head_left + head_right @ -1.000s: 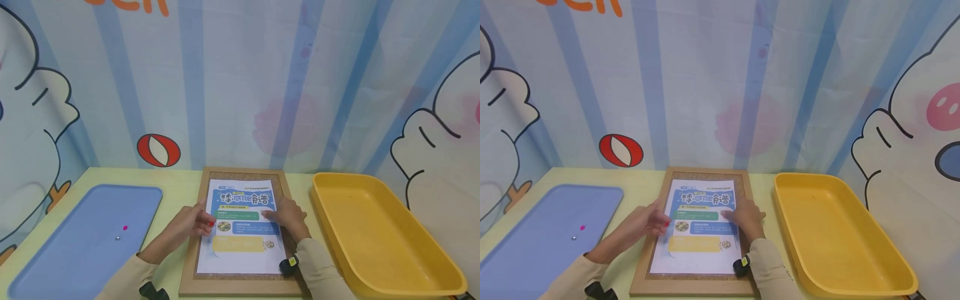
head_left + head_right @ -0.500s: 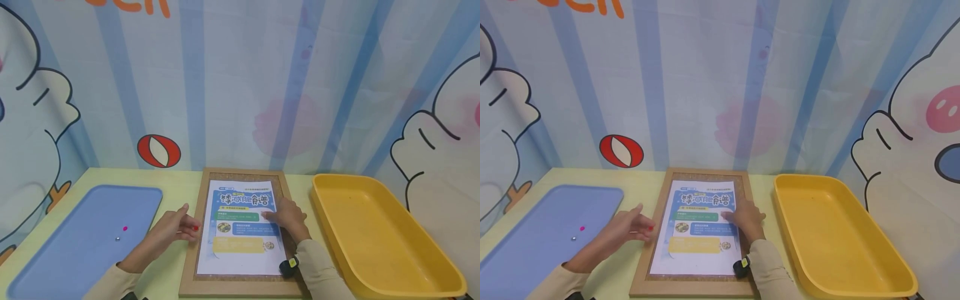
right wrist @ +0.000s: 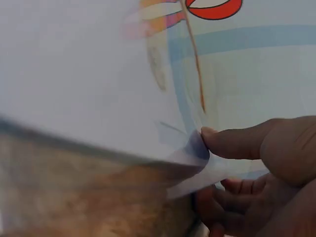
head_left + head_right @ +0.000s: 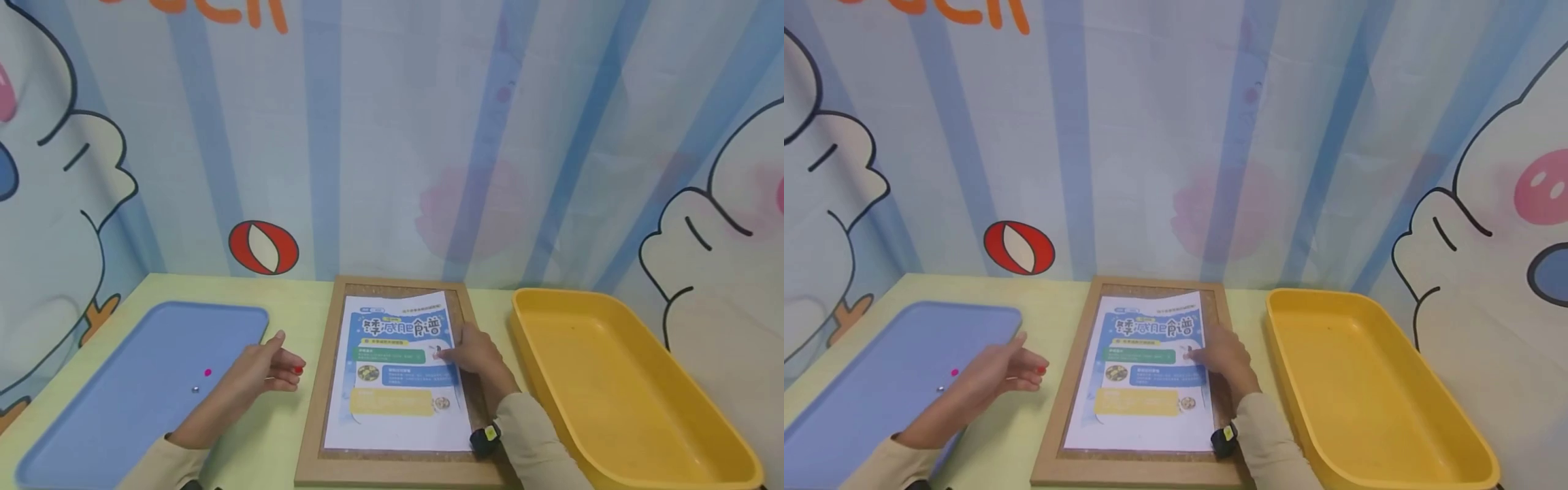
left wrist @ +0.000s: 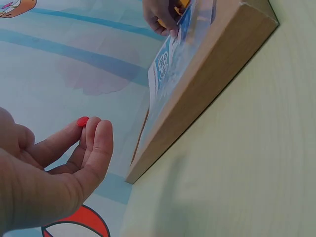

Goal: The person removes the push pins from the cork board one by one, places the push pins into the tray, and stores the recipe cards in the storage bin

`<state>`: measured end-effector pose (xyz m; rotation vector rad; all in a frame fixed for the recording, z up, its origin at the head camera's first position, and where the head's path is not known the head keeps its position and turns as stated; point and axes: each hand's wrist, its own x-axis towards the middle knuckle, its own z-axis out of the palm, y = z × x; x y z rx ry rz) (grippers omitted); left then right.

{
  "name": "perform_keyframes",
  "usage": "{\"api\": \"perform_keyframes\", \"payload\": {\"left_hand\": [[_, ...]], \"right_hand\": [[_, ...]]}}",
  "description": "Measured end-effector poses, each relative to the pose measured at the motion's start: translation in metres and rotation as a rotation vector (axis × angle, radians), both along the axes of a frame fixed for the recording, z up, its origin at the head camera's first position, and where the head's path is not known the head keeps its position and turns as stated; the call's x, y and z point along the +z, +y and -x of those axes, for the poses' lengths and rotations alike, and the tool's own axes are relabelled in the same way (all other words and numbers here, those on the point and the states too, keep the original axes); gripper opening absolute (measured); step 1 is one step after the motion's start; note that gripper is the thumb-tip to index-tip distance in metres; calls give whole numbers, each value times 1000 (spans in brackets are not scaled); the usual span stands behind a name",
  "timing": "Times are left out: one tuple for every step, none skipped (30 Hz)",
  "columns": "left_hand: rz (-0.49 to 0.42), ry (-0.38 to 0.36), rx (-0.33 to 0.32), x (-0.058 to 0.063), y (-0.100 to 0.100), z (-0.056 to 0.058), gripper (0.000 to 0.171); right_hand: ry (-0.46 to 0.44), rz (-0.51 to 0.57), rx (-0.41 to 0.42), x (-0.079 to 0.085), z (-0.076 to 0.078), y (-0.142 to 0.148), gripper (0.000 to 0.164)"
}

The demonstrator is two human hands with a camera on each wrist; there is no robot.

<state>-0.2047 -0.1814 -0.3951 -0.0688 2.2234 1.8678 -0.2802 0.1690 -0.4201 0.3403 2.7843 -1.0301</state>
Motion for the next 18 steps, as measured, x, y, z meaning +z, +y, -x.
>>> {"api": "perform_keyframes", "payload": {"left_hand": [[0, 2, 3, 1, -1, 0, 64], [-3, 6, 3, 2, -1, 0, 65], [-4, 3, 7, 3, -2, 0, 65], [-1, 3, 8, 3, -2, 0, 65], [3, 4, 9, 3, -3, 0, 65], [2, 4, 10, 3, -4, 0, 65], [1, -3, 17, 3, -4, 0, 64], [-4, -3, 16, 3, -5, 1, 64], [-9, -2, 16, 3, -6, 1, 64], [-12, -1, 16, 3, -6, 2, 64], [-17, 1, 18, 3, -7, 2, 64], [-21, -2, 25, 3, -8, 3, 64], [-24, -4, 30, 4, -8, 4, 65], [-24, -2, 31, 4, -9, 5, 65], [-23, -3, 35, 4, -9, 5, 65], [-22, -5, 38, 4, -9, 6, 65], [-21, -5, 42, 5, -11, 6, 64], [-22, -5, 46, 5, -13, 6, 64]], "right_hand": [[-7, 32, 4, 1, 0, 1, 50], [-7, 62, 15, 3, -1, 3, 46], [-6, 98, 29, 4, -1, 5, 44], [-4, 119, 49, 5, -2, 6, 40], [1, 138, 64, 6, -3, 8, 38], [1, 174, 76, 7, -4, 10, 35], [2, 217, 85, 9, -6, 12, 33], [5, 252, 92, 10, -7, 14, 32], [10, 284, 97, 12, -8, 15, 30], [17, 309, 101, 14, -10, 17, 29], [27, 329, 102, 15, -11, 18, 28], [36, 352, 101, 17, -12, 19, 28], [47, 356, 99, 20, -13, 20, 28], [57, 356, 94, 22, -15, 20, 29], [64, 362, 87, 25, -16, 21, 31], [69, 369, 82, 27, -17, 23, 32], [71, 385, 75, 29, -18, 24, 34], [70, 399, 71, 32, -18, 26, 35]]}}
